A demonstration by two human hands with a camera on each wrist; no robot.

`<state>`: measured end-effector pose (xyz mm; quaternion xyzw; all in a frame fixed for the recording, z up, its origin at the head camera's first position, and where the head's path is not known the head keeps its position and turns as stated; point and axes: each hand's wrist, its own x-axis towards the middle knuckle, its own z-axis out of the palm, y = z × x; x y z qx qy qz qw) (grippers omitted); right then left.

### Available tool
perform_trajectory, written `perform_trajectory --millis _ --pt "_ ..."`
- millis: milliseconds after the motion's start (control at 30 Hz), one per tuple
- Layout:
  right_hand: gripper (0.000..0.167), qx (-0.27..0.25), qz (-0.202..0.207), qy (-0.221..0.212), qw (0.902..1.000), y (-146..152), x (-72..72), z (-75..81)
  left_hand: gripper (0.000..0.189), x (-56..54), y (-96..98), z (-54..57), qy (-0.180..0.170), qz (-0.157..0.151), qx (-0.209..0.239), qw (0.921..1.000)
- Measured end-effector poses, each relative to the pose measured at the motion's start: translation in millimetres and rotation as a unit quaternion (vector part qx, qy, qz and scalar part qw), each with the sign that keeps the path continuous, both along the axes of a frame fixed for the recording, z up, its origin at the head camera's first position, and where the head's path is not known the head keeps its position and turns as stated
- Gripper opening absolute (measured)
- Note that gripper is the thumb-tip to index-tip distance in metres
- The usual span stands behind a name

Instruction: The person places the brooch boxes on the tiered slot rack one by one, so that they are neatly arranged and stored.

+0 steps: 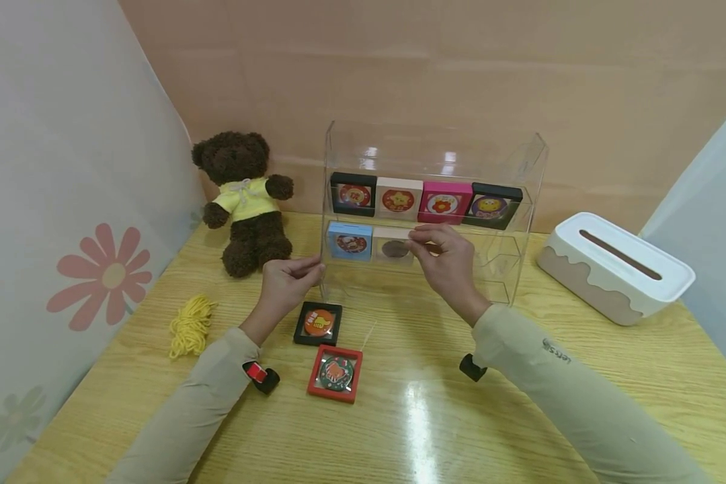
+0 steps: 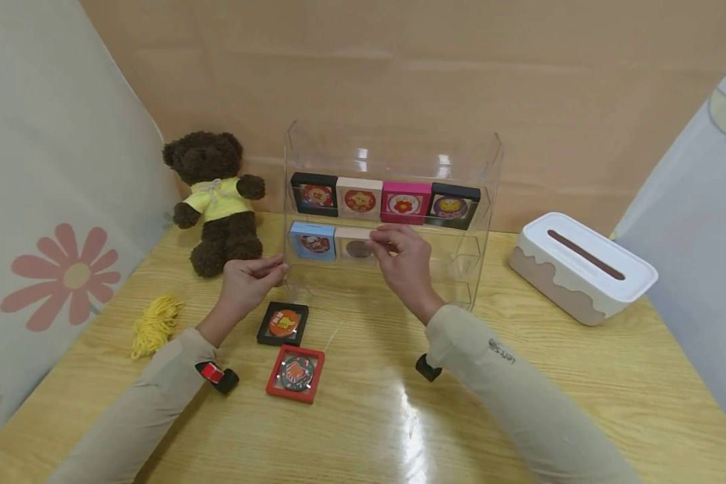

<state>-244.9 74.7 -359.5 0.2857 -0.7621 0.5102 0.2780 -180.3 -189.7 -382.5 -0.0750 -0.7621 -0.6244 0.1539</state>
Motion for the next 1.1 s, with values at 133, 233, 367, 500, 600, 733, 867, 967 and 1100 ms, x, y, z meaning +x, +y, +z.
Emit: perform_trajectory --millis 133,233,367,500,600,733,867,967,1100 --pt "0.009 0.004 -0.003 0.006 1.0000 -0.6 0.6 -0.2 0.022 -7.4 -3.9 -11.4 0.003 -0.002 0.012 0.9999" --pt "0.010 0.008 -0.006 0.013 0.9999 -0.6 1.1 0.1 0.022 -10.5 -5.7 -16.9 0.011 -0.003 0.015 0.9998" --pt "0.013 0.013 -0.006 0.014 0.9998 0.2 1.1 -0.6 0.022 -10.9 -6.4 -19.2 0.022 -0.004 0.013 0.9997" --pt "0.018 0.019 -0.008 0.008 0.9998 2.0 1.4 -1.4 0.022 -10.9 -6.7 -20.1 0.021 -0.005 0.010 0.9997" --pt "0.020 0.021 -0.009 0.000 0.9997 3.6 2.1 -2.0 0.022 -10.6 -6.6 -19.2 0.015 -0.006 0.014 0.9998" --pt "0.026 0.018 -0.013 -0.009 0.9997 6.4 4.1 -2.7 0.022 -5.9 -4.0 -11.7 0.003 -0.009 0.022 0.9997" --pt "0.032 0.011 -0.025 -0.015 0.9995 10.5 6.3 -2.6 0.022 1.0 0.1 -1.4 -0.008 -0.010 0.018 0.9998" --pt "0.034 -0.002 -0.028 -0.013 0.9995 13.3 8.3 -2.0 0.022 4.2 1.8 3.1 -0.007 -0.008 0.011 0.9999" --pt "0.028 -0.025 -0.010 -0.006 0.9996 15.7 16.3 -1.6 0.022 5.4 2.5 5.1 0.004 -0.004 0.002 1.0000"
